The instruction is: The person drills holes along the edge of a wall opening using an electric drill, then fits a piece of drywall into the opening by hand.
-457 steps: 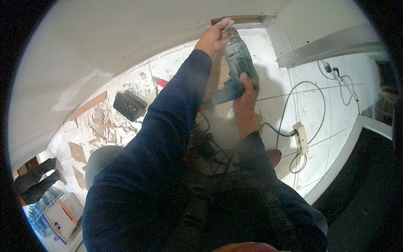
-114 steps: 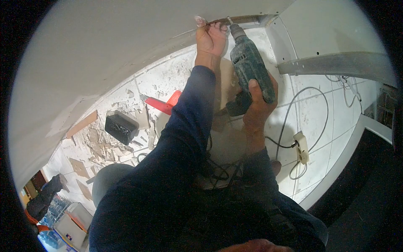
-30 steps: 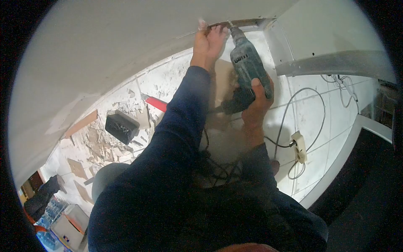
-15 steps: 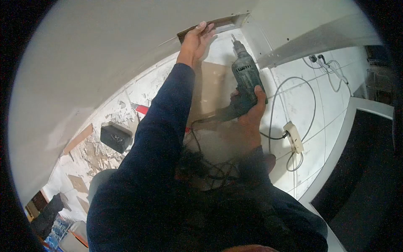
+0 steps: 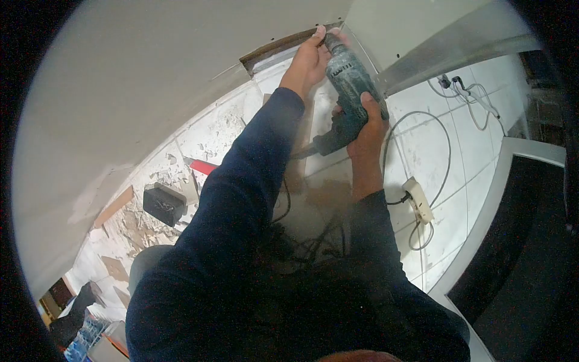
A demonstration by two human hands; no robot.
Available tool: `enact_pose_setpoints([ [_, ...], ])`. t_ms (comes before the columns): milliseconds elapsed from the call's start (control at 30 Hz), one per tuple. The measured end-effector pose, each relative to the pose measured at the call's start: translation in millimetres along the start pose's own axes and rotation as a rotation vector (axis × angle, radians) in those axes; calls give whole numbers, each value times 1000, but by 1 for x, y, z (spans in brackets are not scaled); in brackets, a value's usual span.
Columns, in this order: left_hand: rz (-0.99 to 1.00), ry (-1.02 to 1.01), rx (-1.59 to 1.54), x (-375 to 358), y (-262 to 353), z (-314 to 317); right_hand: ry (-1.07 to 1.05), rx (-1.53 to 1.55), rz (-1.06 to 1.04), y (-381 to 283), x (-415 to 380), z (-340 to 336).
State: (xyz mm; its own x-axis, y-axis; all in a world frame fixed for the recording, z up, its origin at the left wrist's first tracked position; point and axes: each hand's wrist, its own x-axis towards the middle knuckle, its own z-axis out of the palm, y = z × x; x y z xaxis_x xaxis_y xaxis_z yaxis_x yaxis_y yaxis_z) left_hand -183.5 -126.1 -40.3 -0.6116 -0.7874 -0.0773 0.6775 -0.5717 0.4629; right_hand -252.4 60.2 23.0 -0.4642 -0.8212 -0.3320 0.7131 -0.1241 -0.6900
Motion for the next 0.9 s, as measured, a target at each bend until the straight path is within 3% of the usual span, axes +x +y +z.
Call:
enact_pose_setpoints([
  [133,69,68,-25,-4,-6,3,7,-18,12,3,1,-1],
  [600,76,-14,-137,-2,-10,2,-42,-144,-87,5,9,-6],
  [733,84,52,-98,-4,-10,-1,-34,-63,-65,11,12,-10],
  [800,106,-49,-58,0,-8,-3,-31,4,-31,10,13,-13],
  [900,92,-9,-119,-1,-9,-2,-48,-208,-83,4,14,-14],
])
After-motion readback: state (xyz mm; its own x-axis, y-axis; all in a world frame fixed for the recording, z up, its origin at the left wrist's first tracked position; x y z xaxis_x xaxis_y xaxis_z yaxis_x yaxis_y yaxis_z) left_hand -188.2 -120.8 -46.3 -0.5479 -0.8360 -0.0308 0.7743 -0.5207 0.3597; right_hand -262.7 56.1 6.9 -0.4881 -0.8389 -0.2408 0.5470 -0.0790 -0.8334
